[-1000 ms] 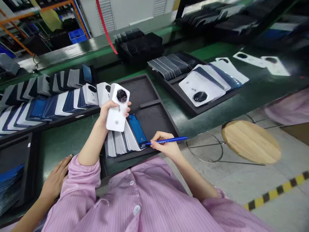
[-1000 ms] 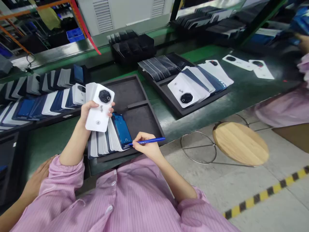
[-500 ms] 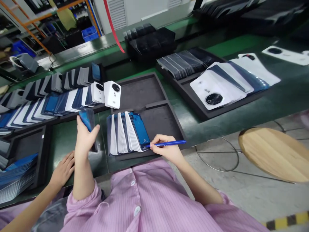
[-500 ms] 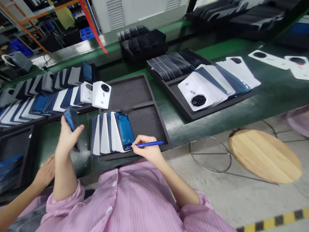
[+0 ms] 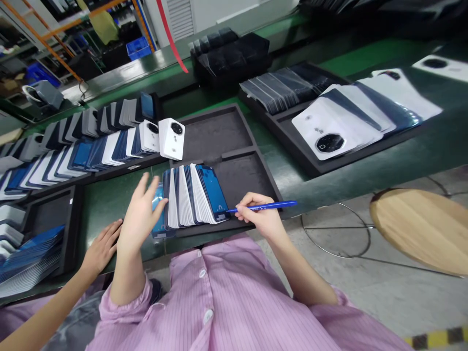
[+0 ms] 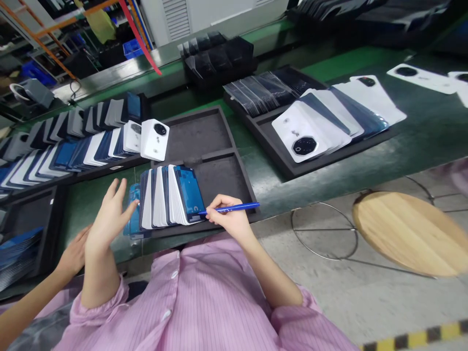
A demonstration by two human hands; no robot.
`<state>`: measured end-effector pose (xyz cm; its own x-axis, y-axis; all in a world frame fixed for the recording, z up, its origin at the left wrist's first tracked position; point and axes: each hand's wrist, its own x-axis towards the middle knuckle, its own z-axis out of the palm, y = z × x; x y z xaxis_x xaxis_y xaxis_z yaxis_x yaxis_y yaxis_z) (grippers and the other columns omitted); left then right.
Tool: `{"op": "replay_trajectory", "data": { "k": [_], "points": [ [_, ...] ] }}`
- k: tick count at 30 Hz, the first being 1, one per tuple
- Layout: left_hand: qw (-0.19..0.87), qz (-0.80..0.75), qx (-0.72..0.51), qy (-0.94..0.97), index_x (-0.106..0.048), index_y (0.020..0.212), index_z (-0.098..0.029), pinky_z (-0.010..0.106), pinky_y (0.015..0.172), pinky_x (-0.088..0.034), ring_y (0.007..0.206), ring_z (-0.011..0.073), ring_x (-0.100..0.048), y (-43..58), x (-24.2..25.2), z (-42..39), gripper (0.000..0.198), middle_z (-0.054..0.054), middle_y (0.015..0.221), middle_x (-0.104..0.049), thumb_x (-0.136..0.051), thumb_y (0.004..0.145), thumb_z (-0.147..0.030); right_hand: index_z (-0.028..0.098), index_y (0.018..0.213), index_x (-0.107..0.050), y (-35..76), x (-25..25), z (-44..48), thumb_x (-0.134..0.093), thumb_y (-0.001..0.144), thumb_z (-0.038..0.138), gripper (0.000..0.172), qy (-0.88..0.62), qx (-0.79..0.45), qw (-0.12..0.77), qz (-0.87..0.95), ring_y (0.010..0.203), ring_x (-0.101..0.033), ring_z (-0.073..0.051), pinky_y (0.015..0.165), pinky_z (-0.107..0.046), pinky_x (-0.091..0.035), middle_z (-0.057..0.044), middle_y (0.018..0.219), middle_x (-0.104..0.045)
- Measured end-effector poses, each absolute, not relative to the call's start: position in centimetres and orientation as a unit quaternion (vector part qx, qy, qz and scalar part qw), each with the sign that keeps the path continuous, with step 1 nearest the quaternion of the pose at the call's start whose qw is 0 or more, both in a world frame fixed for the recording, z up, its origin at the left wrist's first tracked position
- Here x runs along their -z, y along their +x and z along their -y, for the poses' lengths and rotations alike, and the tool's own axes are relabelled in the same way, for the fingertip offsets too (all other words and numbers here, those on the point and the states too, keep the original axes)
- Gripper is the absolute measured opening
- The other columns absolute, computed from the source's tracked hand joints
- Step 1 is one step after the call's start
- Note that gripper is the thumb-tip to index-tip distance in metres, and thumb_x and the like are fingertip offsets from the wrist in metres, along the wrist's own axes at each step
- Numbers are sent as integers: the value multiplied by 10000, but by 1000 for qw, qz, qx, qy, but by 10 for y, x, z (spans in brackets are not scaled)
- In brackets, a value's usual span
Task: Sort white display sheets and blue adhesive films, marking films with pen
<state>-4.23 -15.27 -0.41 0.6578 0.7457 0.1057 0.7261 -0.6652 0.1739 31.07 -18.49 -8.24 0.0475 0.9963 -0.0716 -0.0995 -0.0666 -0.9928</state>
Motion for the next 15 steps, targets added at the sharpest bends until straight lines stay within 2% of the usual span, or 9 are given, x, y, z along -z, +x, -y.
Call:
{"op": "replay_trajectory", "data": {
  "k": [2,5,7,11,15],
  "points": [
    [83,-349,-79,930,-573,1388,-290,614,1221,-305,1445,351,-441,3,-3,136,438,77,1470,-585,-460,966,-324,197,636,-647,312,88,185,-786,716,364,231,-502,-515,557,416,451,-643,-152,399,-215,-487,-25,540,-691],
    [121,-272,-46,954,-652,1296,-319,523,1255,-279,1335,239,-579,60,-5,120,341,38,1392,-655,-469,1008,-341,202,662,-656,312,94,189,-816,730,381,249,-497,-487,610,380,473,-664,-146,402,-197,-496,-20,560,-699],
    [143,-208,-10,967,-700,1210,-285,507,1277,-211,1270,208,-630,82,-2,115,291,35,1317,-705,-513,1009,-381,209,677,-654,312,97,192,-804,754,404,258,-496,-474,624,375,488,-671,-138,411,-187,-500,-13,580,-702],
    [153,-155,27,976,-677,1232,-179,583,1277,0,1283,251,-623,94,3,111,417,121,1316,-699,-556,978,-487,208,651,-646,312,94,198,-816,737,435,296,-487,-468,633,379,476,-655,-137,402,-202,-495,-14,593,-692],
    [146,-162,22,976,-648,1274,-150,592,1261,77,1304,278,-609,94,4,109,567,163,1320,-688,-569,931,-595,202,624,-645,313,87,197,-842,699,420,303,-479,-477,600,428,471,-637,-145,445,-240,-521,-14,573,-677]
  ]
}}
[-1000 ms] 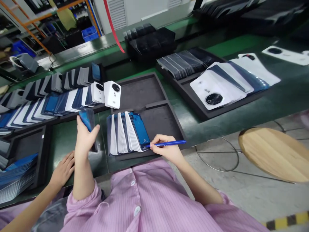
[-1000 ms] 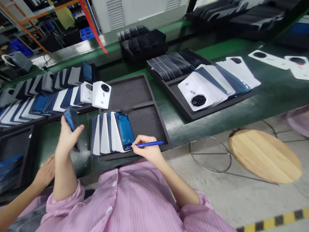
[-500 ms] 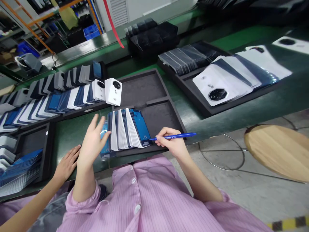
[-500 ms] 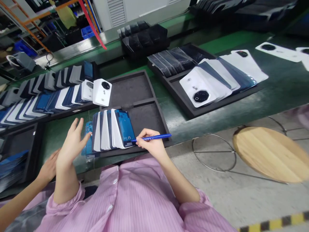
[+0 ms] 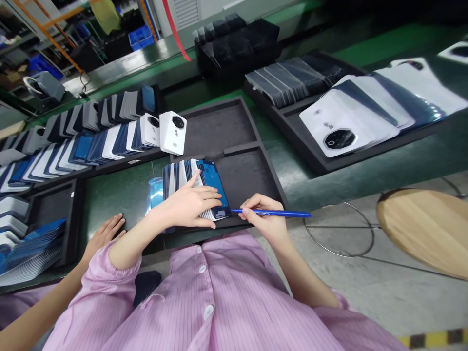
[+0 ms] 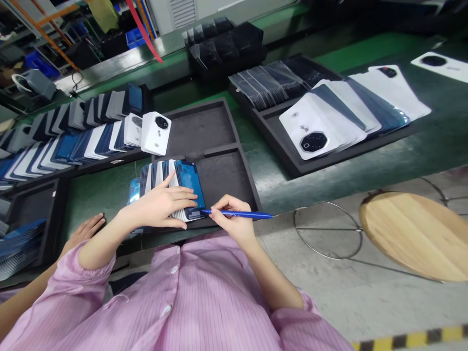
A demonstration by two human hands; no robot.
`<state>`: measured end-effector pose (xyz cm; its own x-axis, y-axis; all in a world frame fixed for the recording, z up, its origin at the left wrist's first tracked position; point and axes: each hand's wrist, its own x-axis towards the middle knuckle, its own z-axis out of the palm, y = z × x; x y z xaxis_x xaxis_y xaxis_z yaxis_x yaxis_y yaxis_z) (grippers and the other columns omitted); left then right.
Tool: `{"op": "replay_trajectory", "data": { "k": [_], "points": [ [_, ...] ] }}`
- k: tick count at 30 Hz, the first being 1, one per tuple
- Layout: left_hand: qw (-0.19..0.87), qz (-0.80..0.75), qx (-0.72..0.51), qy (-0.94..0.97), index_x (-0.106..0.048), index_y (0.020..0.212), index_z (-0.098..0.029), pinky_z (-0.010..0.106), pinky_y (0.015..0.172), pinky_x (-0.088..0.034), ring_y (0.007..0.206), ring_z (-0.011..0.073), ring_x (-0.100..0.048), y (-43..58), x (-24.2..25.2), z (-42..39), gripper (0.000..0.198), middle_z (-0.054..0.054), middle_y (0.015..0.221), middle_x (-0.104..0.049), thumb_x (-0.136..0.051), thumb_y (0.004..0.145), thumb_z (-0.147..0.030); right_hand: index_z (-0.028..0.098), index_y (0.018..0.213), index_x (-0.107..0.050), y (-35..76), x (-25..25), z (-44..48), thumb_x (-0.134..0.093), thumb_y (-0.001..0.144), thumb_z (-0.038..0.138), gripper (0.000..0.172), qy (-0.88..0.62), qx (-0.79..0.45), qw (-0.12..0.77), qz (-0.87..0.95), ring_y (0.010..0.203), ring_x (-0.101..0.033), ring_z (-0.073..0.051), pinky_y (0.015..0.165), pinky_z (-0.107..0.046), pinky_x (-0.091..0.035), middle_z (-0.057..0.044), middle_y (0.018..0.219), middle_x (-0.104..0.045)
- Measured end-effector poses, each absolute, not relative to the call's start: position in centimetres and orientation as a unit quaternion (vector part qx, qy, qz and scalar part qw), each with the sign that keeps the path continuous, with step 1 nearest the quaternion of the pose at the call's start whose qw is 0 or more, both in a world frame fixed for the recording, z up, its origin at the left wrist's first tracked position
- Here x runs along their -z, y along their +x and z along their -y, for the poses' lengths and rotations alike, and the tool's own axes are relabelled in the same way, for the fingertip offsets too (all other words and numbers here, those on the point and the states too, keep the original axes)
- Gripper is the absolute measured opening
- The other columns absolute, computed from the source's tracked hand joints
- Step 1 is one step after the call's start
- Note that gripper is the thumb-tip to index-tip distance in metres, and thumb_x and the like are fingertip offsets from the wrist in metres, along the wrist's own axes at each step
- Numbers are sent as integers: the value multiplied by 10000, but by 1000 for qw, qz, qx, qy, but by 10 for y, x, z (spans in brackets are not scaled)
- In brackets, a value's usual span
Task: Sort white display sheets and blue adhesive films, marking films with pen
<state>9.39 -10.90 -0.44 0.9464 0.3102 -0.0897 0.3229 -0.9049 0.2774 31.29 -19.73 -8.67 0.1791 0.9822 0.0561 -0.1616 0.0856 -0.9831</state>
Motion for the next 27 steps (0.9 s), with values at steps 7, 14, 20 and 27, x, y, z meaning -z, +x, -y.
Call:
{"op": "replay_trajectory", "data": {
  "k": [7,14,20,27],
  "points": [
    [115,-134,6,984,-623,1285,-148,617,1269,-34,1284,274,-619,95,-2,106,449,162,1325,-682,-550,982,-470,205,663,-644,315,90,199,-832,728,427,298,-473,-484,620,396,484,-647,-140,427,-237,-524,-18,637,-683],
    [48,-171,-5,984,-676,1183,-190,677,1248,-35,1124,246,-664,88,-10,104,378,82,1137,-738,-524,992,-478,213,722,-633,314,98,201,-798,808,345,228,-402,-464,690,382,544,-645,-137,432,-218,-484,-1,628,-665],
    [63,-130,-14,989,-640,1264,-180,565,1252,-273,1228,202,-650,84,1,96,318,89,1249,-727,-420,1050,-261,219,744,-635,314,96,203,-808,809,371,239,-398,-454,714,354,550,-635,-128,433,-216,-457,11,637,-646],
    [44,-83,1,996,-723,1003,-232,536,1291,-217,1086,147,-711,98,-14,83,312,-25,1065,-784,-423,1041,-157,232,711,-595,313,93,203,-796,784,491,336,-424,-437,713,348,533,-612,-146,419,-239,-441,12,589,-604]
  ]
}}
